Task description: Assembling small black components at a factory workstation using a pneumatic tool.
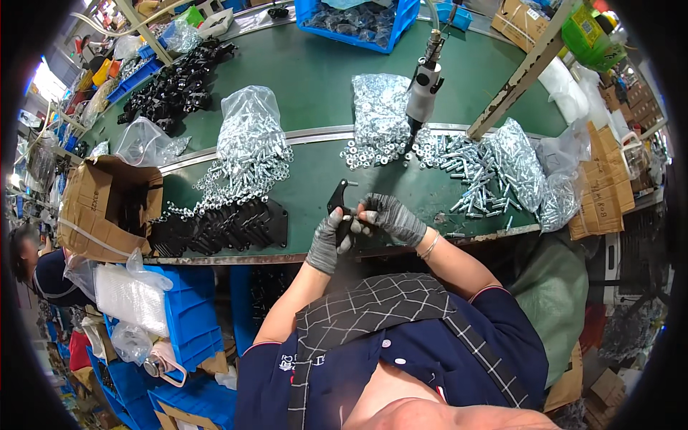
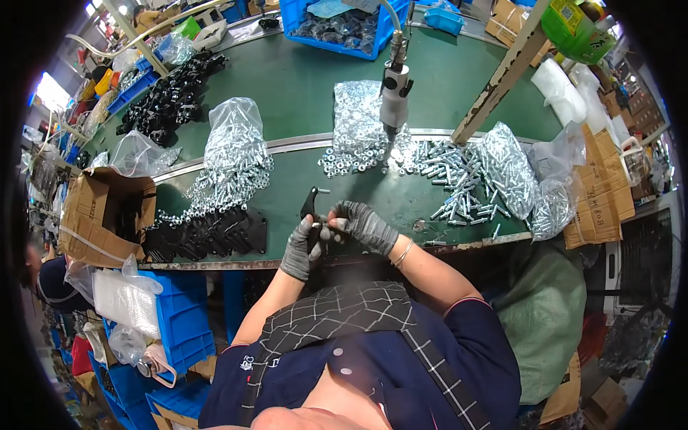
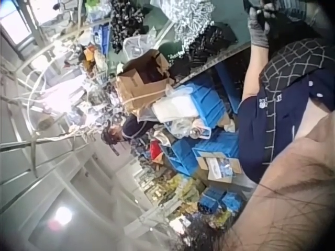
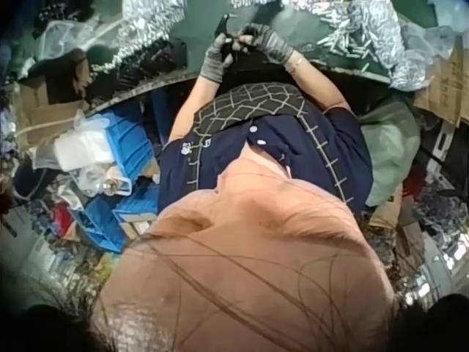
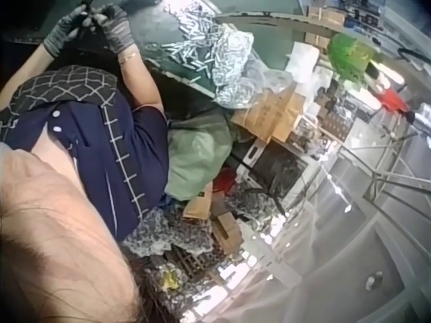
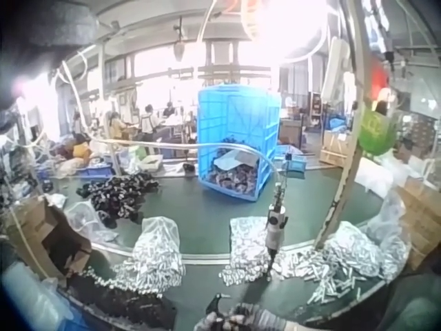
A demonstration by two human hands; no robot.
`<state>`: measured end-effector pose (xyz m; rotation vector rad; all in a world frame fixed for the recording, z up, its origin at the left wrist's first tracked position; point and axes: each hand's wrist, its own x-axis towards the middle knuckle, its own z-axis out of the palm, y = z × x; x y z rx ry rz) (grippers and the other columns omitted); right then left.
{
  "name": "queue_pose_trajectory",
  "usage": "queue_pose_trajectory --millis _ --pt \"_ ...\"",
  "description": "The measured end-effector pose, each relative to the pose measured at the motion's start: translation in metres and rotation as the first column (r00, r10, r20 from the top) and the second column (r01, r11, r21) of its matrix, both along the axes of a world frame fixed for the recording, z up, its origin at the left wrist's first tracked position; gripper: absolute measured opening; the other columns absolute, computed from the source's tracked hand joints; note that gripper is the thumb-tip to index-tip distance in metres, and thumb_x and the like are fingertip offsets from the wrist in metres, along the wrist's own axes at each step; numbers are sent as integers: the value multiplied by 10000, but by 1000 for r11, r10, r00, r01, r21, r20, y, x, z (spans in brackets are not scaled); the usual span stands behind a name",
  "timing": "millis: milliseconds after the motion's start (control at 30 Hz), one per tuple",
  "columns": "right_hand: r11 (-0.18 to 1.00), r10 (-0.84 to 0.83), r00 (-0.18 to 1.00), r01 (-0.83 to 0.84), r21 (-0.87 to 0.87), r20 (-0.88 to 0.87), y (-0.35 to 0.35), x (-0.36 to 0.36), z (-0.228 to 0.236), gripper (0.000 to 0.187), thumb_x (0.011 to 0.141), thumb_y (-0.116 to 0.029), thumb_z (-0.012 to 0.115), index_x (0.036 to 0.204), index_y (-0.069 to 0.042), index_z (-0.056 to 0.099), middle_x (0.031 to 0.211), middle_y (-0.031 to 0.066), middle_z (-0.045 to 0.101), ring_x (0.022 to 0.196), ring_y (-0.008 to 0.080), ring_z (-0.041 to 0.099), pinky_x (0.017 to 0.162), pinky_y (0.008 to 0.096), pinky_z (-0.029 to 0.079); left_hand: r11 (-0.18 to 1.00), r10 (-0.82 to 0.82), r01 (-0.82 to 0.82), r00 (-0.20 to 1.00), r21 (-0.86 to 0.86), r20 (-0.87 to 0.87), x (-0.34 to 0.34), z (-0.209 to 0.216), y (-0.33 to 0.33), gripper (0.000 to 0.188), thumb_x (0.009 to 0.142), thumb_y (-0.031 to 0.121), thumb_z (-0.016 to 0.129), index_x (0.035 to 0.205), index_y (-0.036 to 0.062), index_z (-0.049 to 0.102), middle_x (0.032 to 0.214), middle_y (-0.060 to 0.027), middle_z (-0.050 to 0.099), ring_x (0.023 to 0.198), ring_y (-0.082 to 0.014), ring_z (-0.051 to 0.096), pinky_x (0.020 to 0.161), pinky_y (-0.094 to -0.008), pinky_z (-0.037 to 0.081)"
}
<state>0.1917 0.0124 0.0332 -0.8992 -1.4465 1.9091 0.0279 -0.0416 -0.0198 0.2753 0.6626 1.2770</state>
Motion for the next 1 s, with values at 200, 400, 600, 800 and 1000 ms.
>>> queue_pose_trajectory --millis 200,400,600,800,1000 --pt "732 -506 592 -89 676 627 79 12 -33 220 783 -241 624 903 -61 586 845 137 624 732 268 607 669 375 477 989 -139 108 905 -99 -403 -11 17 21 309 870 341 541 866 35 586 678 -80 638 374 -103 470 307 -204 312" --pt "725 -510 264 -380 574 819 98 3 -27 263 794 -309 581 895 -68 611 871 160 629 836 327 601 718 422 468 973 -214 129 818 -193 -533 -5 26 26 277 868 314 544 815 45 585 669 -90 640 371 -94 459 298 -206 301" --pt "897 -86 923 -92 432 374 43 -4 -12 168 777 -174 649 900 -59 649 777 70 642 736 171 612 625 319 486 974 -204 112 818 -199 -538 -16 19 26 253 863 308 549 803 65 585 606 -58 604 361 -103 460 296 -213 304" --pt "996 33 890 -66 57 454 20 -26 14 141 777 -136 645 897 -62 642 770 35 632 737 109 594 601 294 485 969 -203 82 798 -231 -568 -19 16 27 257 844 330 575 792 78 584 533 -29 536 343 -126 456 298 -239 321" --pt "364 -499 599 -510 779 626 -5 -32 12 125 798 -186 579 873 -88 590 762 66 583 698 224 608 567 349 477 958 -196 22 776 -285 -599 -15 16 27 261 835 339 588 796 82 576 559 -27 543 366 -128 468 299 -240 327"
